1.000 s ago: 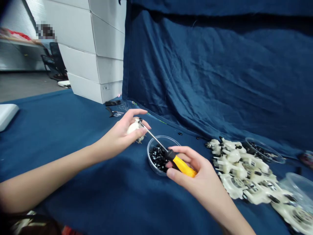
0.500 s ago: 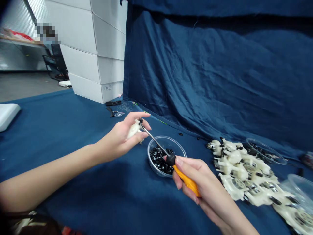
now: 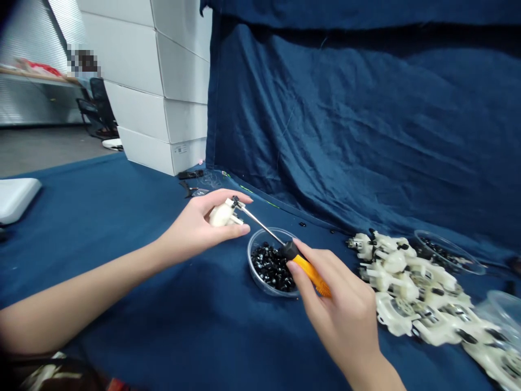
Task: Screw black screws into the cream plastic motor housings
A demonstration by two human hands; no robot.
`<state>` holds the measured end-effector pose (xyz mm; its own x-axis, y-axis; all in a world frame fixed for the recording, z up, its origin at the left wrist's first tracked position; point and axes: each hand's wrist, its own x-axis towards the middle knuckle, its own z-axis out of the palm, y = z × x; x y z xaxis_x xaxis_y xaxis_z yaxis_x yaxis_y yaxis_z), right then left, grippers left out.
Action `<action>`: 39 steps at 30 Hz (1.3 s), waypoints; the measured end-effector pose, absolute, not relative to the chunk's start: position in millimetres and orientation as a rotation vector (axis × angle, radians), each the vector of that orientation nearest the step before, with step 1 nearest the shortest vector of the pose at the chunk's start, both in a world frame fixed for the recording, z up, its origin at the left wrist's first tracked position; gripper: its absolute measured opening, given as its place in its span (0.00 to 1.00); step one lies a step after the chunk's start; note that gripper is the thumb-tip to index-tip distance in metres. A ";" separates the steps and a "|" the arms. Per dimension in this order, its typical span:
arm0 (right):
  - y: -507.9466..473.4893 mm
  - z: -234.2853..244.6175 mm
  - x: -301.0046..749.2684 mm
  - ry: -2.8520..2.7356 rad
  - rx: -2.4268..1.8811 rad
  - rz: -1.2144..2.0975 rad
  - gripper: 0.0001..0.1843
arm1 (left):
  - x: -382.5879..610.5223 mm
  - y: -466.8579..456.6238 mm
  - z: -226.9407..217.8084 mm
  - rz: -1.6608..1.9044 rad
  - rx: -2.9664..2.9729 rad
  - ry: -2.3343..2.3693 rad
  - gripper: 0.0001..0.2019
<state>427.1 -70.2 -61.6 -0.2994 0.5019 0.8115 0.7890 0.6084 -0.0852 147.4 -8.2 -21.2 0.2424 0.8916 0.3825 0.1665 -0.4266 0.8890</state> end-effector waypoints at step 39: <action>-95.6 -48.6 444.5 -1.983 -1.159 -0.420 0.19 | 149.3 -7.8 -24.9 0.974 1.788 0.817 0.25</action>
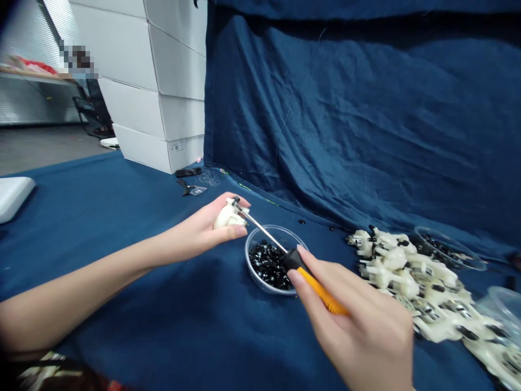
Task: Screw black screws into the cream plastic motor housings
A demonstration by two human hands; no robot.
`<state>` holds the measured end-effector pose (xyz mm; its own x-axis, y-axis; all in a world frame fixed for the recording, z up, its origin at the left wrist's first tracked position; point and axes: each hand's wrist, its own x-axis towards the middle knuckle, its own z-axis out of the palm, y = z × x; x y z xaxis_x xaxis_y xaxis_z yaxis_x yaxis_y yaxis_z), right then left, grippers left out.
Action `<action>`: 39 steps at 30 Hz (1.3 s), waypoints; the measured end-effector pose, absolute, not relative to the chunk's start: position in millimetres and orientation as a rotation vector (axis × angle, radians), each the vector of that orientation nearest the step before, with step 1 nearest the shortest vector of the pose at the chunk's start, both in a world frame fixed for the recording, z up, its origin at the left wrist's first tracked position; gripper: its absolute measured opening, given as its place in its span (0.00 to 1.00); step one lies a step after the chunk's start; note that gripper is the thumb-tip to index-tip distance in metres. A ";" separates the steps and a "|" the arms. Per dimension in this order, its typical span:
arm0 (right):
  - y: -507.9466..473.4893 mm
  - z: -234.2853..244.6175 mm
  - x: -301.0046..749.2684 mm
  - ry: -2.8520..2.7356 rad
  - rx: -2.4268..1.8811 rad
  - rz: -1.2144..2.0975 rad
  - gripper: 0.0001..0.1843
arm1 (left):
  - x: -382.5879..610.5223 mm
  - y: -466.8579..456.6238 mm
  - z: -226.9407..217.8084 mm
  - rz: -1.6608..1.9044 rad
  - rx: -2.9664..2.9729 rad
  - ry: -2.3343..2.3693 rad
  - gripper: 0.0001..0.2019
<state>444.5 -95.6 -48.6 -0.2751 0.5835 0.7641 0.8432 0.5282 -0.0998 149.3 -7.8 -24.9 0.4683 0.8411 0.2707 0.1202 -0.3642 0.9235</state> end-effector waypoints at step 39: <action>-85.7 -50.8 425.4 -1.801 -1.286 -0.239 0.14 | 145.6 -12.7 -16.3 0.948 1.785 0.873 0.28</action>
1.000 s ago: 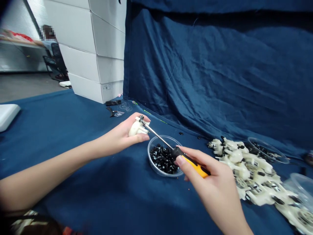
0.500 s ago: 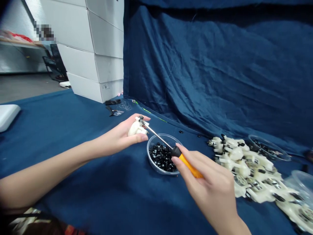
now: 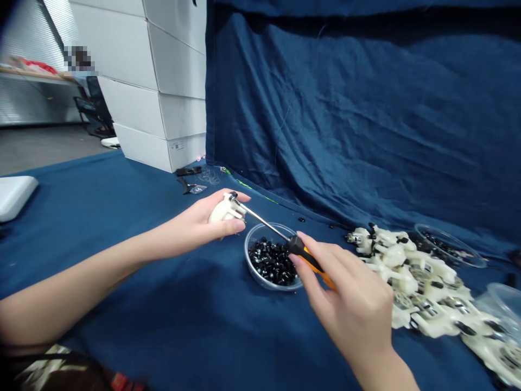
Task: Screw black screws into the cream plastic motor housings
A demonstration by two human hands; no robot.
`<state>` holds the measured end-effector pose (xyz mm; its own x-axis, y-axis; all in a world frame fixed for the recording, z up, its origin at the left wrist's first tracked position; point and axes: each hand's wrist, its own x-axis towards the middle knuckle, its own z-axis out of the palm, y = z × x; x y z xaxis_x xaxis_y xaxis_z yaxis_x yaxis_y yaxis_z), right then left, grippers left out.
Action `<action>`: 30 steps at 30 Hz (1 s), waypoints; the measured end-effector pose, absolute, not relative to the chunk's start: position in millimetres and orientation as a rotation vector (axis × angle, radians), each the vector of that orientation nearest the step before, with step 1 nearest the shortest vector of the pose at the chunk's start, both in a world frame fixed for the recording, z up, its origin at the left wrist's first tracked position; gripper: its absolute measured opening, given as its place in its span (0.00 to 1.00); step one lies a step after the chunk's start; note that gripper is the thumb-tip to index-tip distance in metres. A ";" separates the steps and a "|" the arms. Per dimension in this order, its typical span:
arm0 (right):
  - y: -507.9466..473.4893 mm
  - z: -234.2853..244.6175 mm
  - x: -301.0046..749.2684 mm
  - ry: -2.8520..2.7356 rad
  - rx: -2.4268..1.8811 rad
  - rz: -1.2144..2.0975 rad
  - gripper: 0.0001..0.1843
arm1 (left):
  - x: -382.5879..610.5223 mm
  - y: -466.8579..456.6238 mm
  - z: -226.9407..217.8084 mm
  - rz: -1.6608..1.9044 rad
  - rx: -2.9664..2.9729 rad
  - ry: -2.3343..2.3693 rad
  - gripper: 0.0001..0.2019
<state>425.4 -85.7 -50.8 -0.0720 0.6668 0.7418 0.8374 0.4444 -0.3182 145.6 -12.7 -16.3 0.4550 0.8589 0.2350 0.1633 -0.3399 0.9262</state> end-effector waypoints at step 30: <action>-80.7 -55.9 440.2 -2.090 -1.074 -0.912 0.24 | 143.0 -2.2 -25.2 0.808 1.945 0.931 0.27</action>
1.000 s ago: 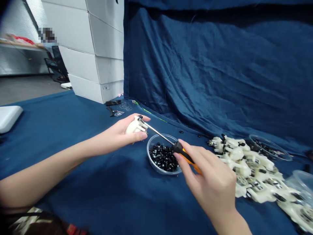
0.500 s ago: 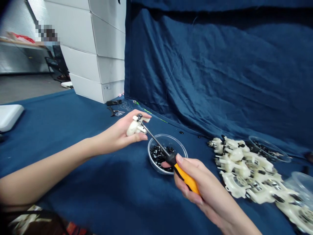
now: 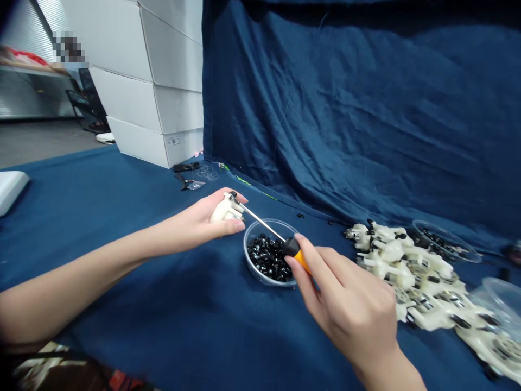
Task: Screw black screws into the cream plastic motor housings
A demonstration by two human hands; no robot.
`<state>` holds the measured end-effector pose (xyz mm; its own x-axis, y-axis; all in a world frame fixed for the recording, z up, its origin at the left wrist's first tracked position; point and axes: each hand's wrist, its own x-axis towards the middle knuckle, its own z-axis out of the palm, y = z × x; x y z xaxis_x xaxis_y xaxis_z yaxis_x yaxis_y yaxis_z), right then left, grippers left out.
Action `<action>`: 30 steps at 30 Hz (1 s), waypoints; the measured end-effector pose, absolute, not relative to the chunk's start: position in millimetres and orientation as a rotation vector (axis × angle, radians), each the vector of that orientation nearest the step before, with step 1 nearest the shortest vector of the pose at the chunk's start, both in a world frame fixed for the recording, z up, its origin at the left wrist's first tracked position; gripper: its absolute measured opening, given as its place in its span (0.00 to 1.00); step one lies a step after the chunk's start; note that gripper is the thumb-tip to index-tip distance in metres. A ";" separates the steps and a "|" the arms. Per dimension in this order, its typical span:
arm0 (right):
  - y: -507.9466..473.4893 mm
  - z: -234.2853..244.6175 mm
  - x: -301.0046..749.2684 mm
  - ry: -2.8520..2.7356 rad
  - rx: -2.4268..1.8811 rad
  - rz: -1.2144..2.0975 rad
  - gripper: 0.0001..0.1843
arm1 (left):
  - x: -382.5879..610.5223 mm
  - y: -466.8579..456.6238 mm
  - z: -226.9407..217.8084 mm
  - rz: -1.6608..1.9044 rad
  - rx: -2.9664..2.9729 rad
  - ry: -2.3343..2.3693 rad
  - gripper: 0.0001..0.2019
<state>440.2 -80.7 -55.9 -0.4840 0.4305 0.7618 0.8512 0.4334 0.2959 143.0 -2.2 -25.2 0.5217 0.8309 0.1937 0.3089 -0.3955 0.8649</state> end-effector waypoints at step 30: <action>-82.1 -55.9 435.1 -2.104 -1.063 -0.394 0.13 | 141.7 -6.9 -22.9 0.765 2.064 1.009 0.26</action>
